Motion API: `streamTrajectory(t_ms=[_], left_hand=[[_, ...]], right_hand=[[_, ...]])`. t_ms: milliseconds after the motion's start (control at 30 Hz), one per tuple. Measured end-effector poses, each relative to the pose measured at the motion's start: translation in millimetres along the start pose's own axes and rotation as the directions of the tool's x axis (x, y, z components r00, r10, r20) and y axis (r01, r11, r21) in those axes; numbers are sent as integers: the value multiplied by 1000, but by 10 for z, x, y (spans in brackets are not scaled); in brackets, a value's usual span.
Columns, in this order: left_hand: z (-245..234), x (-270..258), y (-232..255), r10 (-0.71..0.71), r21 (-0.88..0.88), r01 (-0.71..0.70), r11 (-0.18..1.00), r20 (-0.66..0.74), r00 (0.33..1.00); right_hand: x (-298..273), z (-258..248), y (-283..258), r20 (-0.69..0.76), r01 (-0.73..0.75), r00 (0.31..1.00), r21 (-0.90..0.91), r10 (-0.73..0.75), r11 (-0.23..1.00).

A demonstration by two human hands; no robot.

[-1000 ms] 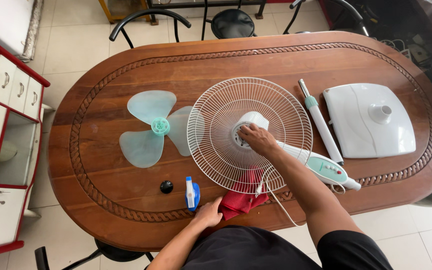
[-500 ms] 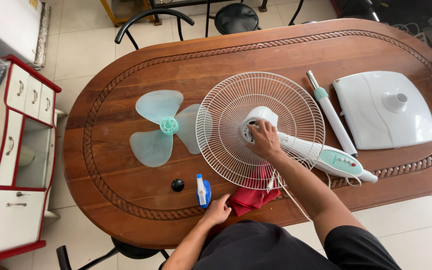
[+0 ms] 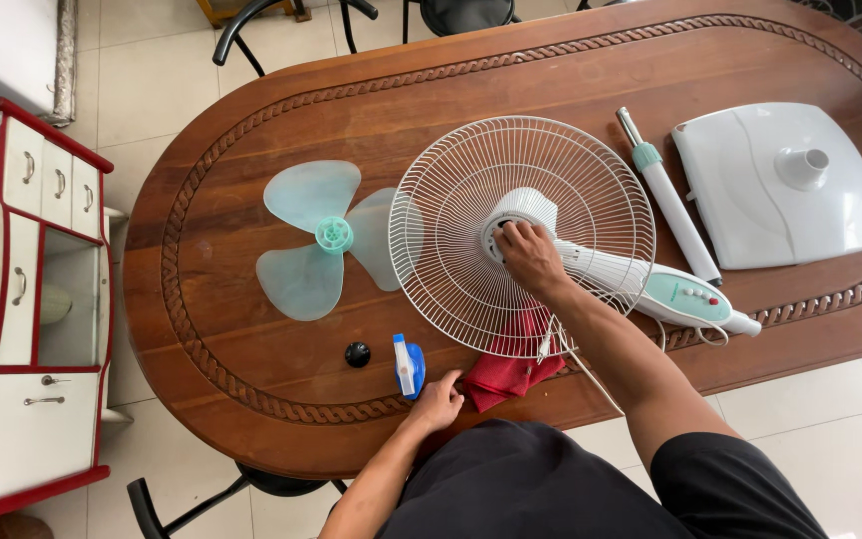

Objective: The person disassembles a standing electric fan on a wooden table. They remove the base, detach the neck, unscrew the front grille, remove the fan blades, and then remove the rear grille and motor housing components. A red cloth and spray bottle are present but not used during disassembly.

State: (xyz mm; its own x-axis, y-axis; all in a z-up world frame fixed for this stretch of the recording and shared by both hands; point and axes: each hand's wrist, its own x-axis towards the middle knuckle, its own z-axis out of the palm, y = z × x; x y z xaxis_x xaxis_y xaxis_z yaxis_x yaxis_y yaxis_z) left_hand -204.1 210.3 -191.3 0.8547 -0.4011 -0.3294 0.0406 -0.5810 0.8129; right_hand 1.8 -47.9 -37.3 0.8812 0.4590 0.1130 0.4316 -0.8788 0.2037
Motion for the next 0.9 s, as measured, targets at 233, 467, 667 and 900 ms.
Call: streamTrajectory(t_ms=[233, 467, 667, 900], left_hand=[[-17, -3, 40, -25, 33, 24, 999, 34, 999], [-78, -1, 144, -76, 96, 68, 993, 78, 994], [-98, -13, 196, -91, 107, 81, 991, 94, 991], [-85, -15, 208, -71, 132, 61, 989, 76, 995]], right_hand=[[99, -10, 84, 83, 128, 988, -1, -127, 992], [250, -135, 112, 227, 307, 931, -71, -284, 949], [287, -203, 28, 298, 259, 928, -94, -221, 961], [170, -563, -155, 278, -330, 925, 246, 260, 911]])
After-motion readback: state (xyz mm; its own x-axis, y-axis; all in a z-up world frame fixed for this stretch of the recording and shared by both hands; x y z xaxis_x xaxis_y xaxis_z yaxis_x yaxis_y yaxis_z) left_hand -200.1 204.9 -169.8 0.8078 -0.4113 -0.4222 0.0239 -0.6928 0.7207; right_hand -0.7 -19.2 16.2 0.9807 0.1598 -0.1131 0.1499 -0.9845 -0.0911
